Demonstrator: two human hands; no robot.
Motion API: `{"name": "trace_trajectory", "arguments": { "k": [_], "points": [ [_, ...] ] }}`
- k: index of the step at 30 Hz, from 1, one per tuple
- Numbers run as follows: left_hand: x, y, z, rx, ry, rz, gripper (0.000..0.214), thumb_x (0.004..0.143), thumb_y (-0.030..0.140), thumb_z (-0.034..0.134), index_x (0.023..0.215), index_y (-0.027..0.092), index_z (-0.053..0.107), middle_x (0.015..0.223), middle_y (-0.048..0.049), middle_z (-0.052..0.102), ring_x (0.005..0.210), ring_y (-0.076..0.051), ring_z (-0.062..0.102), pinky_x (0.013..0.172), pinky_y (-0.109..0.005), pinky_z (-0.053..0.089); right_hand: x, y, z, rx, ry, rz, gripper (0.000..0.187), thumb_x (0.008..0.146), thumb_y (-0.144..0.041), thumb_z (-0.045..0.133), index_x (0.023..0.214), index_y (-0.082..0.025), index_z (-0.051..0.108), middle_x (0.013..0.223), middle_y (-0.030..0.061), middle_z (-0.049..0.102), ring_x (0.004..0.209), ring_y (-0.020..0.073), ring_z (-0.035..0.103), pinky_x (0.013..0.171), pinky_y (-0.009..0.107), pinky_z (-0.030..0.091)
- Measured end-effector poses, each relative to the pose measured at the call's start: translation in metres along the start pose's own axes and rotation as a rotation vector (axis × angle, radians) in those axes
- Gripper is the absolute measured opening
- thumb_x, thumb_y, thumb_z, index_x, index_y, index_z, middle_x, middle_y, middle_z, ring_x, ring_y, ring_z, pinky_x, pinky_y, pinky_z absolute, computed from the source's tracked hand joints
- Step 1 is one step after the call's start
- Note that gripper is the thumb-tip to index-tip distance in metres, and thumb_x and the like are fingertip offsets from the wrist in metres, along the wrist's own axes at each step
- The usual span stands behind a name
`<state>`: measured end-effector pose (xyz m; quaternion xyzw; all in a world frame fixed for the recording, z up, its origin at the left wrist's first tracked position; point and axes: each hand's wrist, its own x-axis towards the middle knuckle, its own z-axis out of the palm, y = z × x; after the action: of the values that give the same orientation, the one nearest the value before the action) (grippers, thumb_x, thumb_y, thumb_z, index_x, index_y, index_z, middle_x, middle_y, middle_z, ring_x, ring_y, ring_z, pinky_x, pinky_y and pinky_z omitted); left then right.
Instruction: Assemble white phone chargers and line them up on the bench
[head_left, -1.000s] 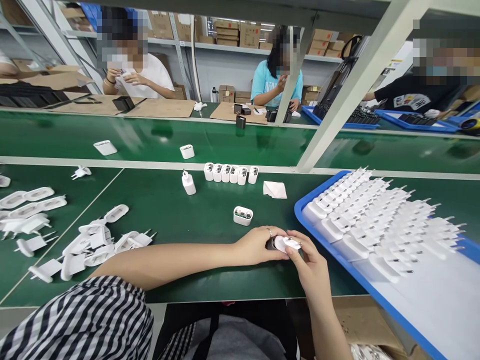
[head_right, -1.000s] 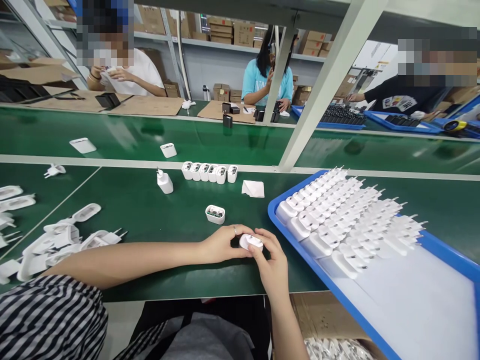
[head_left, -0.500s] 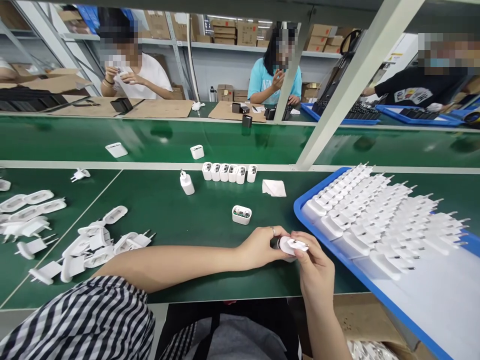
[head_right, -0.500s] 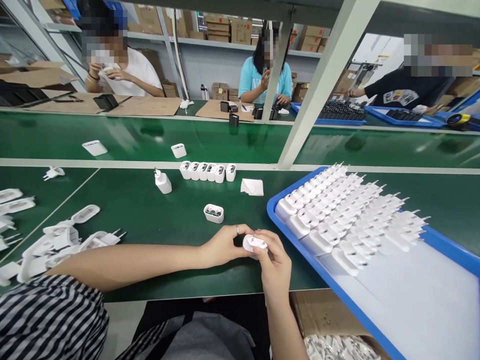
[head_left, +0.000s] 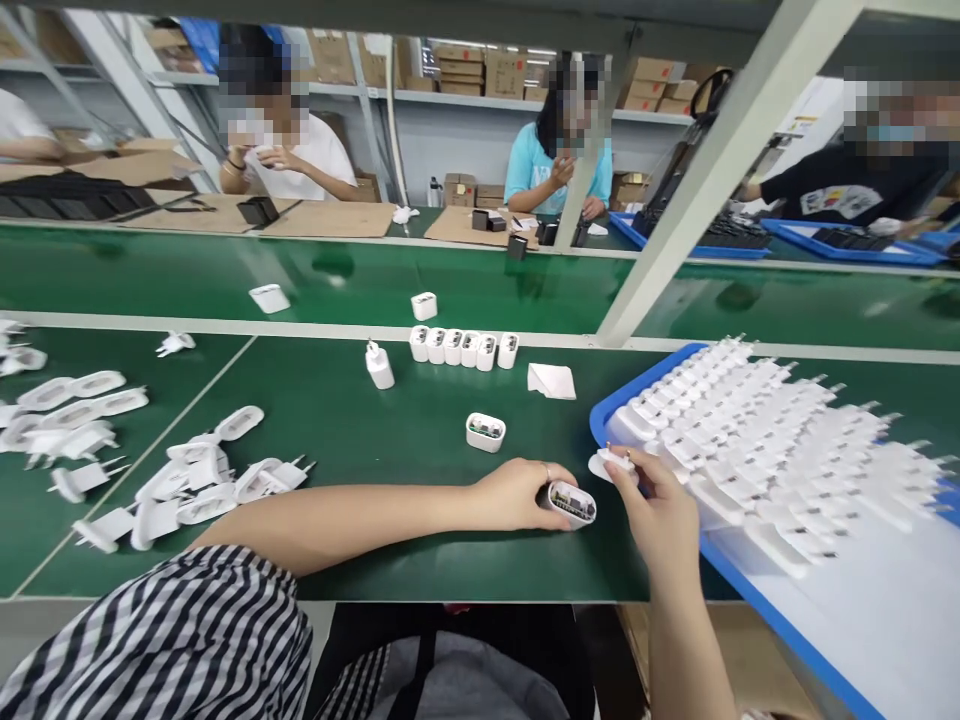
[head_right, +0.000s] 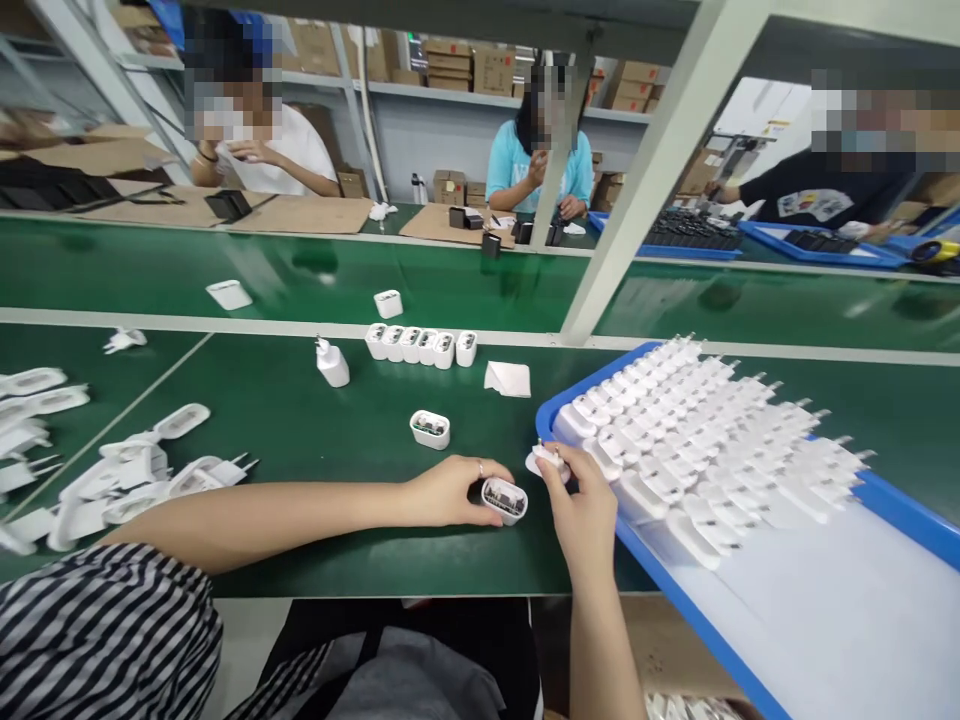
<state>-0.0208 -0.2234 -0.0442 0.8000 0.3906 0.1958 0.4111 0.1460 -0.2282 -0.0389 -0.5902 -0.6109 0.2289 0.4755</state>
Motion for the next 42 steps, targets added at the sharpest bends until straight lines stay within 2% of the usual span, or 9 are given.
{"name": "trace_trajectory", "arguments": {
  "k": [5,9,13,16,19,26,30,37,42],
  "points": [
    [-0.037,0.004,-0.023,0.300,-0.086,-0.073,0.031,0.058,0.031,0.056,0.087,0.023,0.051,0.083,0.0016,0.059,0.073,-0.015,0.055,0.060,-0.020,0.038,0.007,-0.003,0.009,-0.147,-0.177,-0.094,0.025,0.062,-0.041,0.049,0.073,-0.020,0.056,0.073,0.0033,0.061,0.065,0.0179,0.055,0.061,0.030,0.042],
    [-0.080,-0.005,-0.052,0.419,0.037,-0.371,0.028,0.057,0.030,0.055,0.084,0.024,0.051,0.077,0.0019,0.059,0.066,-0.016,0.055,0.054,-0.020,0.036,0.011,-0.001,0.022,-0.217,-0.314,-0.138,0.026,0.059,-0.045,0.047,0.070,-0.022,0.054,0.067,0.0027,0.062,0.057,0.0184,0.057,0.049,0.028,0.043],
    [-0.111,-0.025,-0.092,0.511,0.177,-0.695,0.029,0.057,0.030,0.053,0.085,0.022,0.050,0.070,-0.0001,0.059,0.065,-0.019,0.055,0.051,-0.021,0.033,0.014,0.006,0.027,-0.266,-0.328,-0.085,0.029,0.055,-0.048,0.048,0.070,-0.023,0.053,0.059,0.0011,0.061,0.047,0.0180,0.055,0.040,0.027,0.040],
    [-0.120,-0.039,-0.116,0.475,0.284,-0.779,0.029,0.057,0.031,0.053,0.083,0.020,0.049,0.073,-0.0009,0.058,0.067,-0.018,0.054,0.053,-0.021,0.034,0.015,0.012,0.025,-0.251,-0.303,-0.023,0.035,0.052,-0.049,0.050,0.077,-0.023,0.052,0.055,-0.0004,0.059,0.039,0.0163,0.051,0.036,0.027,0.038],
    [-0.119,-0.049,-0.127,0.388,0.364,-0.771,0.029,0.058,0.033,0.052,0.083,0.019,0.049,0.075,0.0003,0.057,0.067,-0.016,0.053,0.053,-0.021,0.034,0.014,0.016,0.024,-0.226,-0.300,-0.013,0.037,0.052,-0.049,0.051,0.079,-0.023,0.052,0.056,-0.0006,0.059,0.038,0.0150,0.049,0.036,0.027,0.038],
    [-0.103,-0.060,-0.123,0.316,0.344,-0.649,0.030,0.059,0.035,0.052,0.084,0.019,0.052,0.075,0.0010,0.057,0.067,-0.015,0.053,0.056,-0.021,0.036,0.009,0.016,0.026,-0.244,-0.319,0.000,0.042,0.055,-0.051,0.047,0.084,-0.021,0.053,0.068,0.0030,0.060,0.057,0.0187,0.056,0.048,0.029,0.044],
    [-0.082,-0.064,-0.117,0.279,0.344,-0.540,0.026,0.060,0.033,0.052,0.082,0.018,0.051,0.075,0.0012,0.057,0.068,-0.015,0.053,0.059,-0.021,0.037,0.007,0.017,0.028,-0.287,-0.366,0.009,0.047,0.055,-0.052,0.046,0.088,-0.020,0.053,0.069,0.0026,0.059,0.057,0.0178,0.056,0.050,0.029,0.046],
    [-0.007,-0.058,-0.108,0.251,0.245,-0.390,0.031,0.058,0.025,0.053,0.087,0.015,0.049,0.083,-0.0020,0.057,0.074,-0.016,0.053,0.062,-0.022,0.040,0.005,0.017,0.028,-0.363,-0.436,-0.074,0.041,0.061,-0.049,0.045,0.090,-0.021,0.053,0.071,0.0020,0.059,0.057,0.0159,0.057,0.051,0.026,0.047],
    [0.054,-0.043,-0.099,0.245,0.034,-0.339,0.029,0.055,0.026,0.056,0.082,0.016,0.050,0.066,0.0011,0.058,0.064,-0.015,0.055,0.056,-0.022,0.041,0.005,0.017,0.027,-0.367,-0.422,-0.190,0.031,0.066,-0.045,0.044,0.084,-0.022,0.055,0.077,0.0025,0.060,0.065,0.0161,0.059,0.054,0.024,0.048]
  ]
}}
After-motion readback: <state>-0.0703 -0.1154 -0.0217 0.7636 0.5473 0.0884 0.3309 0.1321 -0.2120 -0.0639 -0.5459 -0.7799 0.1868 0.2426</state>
